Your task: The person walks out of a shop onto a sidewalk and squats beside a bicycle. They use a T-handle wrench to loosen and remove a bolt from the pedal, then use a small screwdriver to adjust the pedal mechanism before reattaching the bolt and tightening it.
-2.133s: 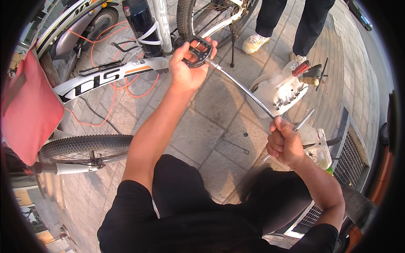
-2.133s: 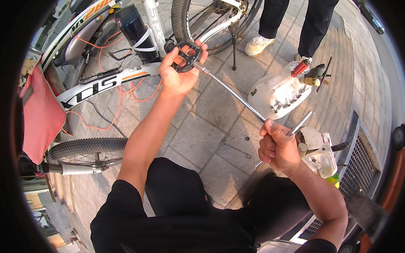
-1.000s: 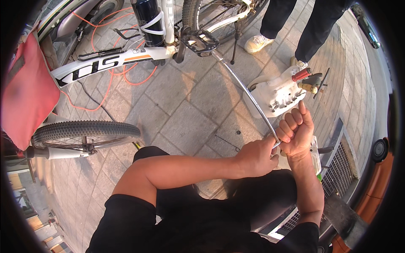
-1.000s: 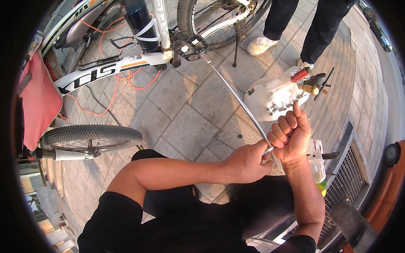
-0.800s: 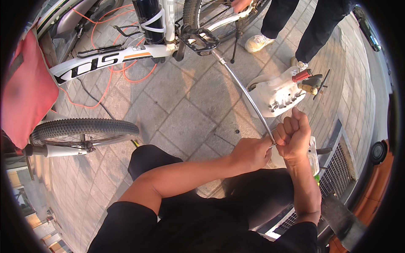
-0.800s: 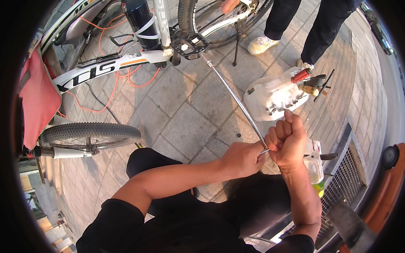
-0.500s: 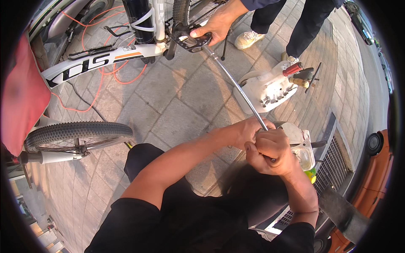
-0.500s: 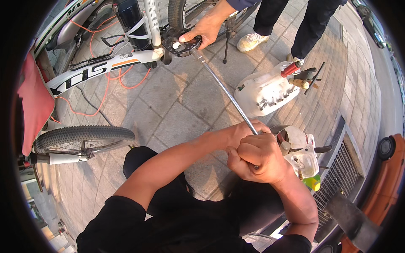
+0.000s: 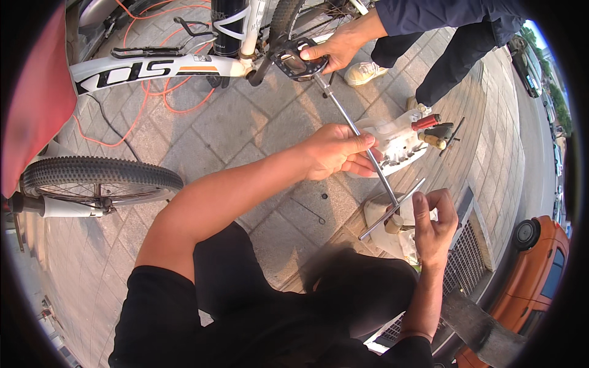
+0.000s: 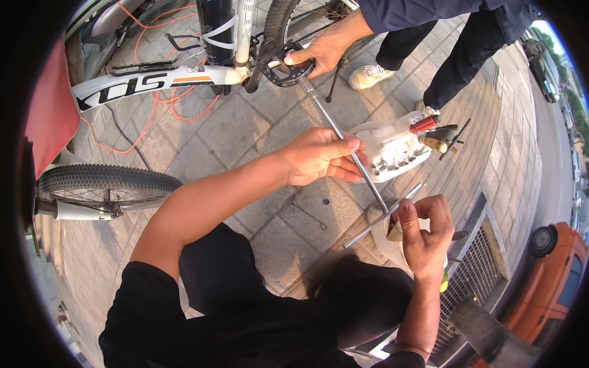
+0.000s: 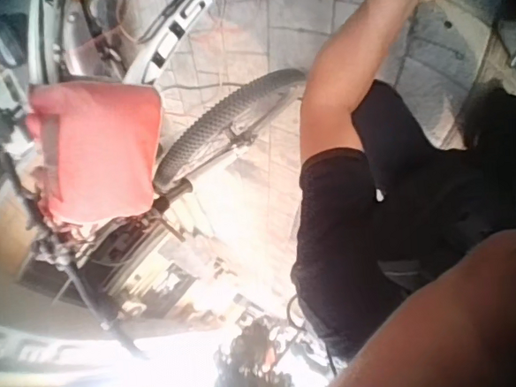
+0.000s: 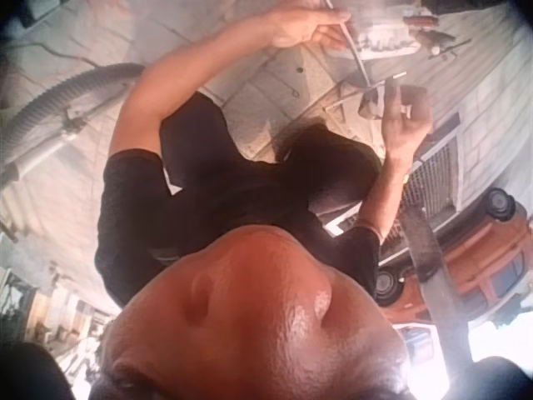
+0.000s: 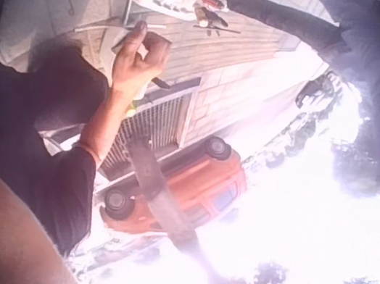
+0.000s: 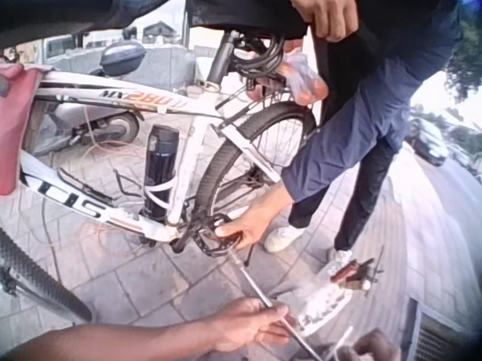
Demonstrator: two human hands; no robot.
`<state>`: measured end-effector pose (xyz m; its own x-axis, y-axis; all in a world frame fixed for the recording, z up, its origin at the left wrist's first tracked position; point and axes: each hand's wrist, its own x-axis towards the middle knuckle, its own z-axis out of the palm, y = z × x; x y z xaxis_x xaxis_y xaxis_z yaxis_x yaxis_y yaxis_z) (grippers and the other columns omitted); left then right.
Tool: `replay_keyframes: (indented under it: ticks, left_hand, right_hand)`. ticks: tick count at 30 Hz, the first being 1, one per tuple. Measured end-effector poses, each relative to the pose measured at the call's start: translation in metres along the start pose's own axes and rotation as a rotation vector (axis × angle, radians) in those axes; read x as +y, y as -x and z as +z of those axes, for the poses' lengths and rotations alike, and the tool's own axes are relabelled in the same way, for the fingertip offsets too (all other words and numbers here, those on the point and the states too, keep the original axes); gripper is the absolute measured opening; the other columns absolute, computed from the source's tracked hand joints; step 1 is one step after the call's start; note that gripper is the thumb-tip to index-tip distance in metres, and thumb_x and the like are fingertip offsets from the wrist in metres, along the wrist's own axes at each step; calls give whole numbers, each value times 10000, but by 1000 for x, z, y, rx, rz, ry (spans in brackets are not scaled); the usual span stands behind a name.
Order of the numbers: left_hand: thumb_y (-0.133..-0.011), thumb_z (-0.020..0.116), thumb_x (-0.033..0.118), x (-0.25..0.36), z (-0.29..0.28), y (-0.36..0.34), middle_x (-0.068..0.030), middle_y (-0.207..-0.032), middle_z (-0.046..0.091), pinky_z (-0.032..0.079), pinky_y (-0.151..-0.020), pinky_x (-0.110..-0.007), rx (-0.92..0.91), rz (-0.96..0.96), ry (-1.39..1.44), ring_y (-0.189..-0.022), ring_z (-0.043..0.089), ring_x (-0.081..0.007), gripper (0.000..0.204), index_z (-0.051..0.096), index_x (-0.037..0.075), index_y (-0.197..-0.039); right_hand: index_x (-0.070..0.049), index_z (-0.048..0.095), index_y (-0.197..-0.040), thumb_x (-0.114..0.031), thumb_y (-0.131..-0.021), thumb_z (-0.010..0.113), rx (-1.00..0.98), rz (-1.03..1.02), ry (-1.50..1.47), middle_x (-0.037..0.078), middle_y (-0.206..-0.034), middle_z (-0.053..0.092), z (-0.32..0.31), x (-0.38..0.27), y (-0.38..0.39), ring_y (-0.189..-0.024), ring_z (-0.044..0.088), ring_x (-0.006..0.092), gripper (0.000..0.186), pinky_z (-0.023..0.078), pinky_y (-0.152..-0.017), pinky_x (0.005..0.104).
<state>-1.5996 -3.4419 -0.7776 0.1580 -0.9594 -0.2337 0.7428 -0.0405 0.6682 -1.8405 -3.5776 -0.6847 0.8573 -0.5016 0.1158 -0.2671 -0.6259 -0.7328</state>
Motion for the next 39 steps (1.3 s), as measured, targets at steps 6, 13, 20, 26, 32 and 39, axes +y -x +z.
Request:
replay_keyframes:
  ticks: [6, 13, 20, 26, 32, 39]
  left_hand:
    - [-1063, 602, 278, 1, 1, 0, -172, -1256, 679, 609, -944, -440, -63, 44, 94, -1112, 705, -307, 333, 594, 18, -1271]
    - [-1058, 617, 249, 3, 16, 2, -176, -1244, 679, 619, -924, -437, 181, -1, 35, -1072, 711, -303, 306, 609, 5, -1242]
    - [-1064, 594, 169, -3, 1, -9, -191, -1253, 671, 612, -948, -452, 69, 124, 88, -1110, 702, -309, 273, 572, -6, -1273]
    - [-1071, 565, 131, -1, -7, -5, -195, -1272, 664, 603, -971, -449, -42, 123, 85, -1149, 688, -318, 244, 549, 4, -1279]
    - [-1051, 625, 233, 7, 10, -4, -173, -1182, 700, 644, -848, -404, 116, 74, 33, -1039, 726, -282, 300, 605, -11, -1225]
    - [-1036, 655, 299, 1, 20, -2, -162, -1100, 723, 657, -800, -388, 231, 115, 23, -977, 747, -267, 388, 630, -52, -1199]
  right_hand:
    - [-37, 610, -1387, -179, -997, 714, -433, 548, -349, 16, -693, 634, 14, 2, -4, -567, 575, 88, 428, 465, -537, 257]
    - [-25, 595, -1412, 55, -937, 591, -169, -202, 529, 168, -973, 687, 19, 15, 8, -866, 660, 331, 482, 510, -776, 380]
    - [-47, 495, -1009, -126, -997, 476, 208, 306, -808, 153, -856, 637, 12, 53, 7, -615, 605, 178, 82, 519, -553, 307]
    - [97, 647, -1199, -579, -1036, 520, -581, 834, -1281, 46, -592, 501, 19, 76, 11, -430, 419, 120, 707, 321, -375, 267]
    - [99, 636, -1261, -314, -1026, 676, -170, 483, -713, 44, -726, 610, 32, 46, 14, -532, 560, 101, 476, 439, -456, 233]
    - [72, 602, -1278, -107, -1040, 625, -162, 419, -573, 84, -850, 668, 25, 28, 16, -652, 676, 141, 299, 572, -575, 265]
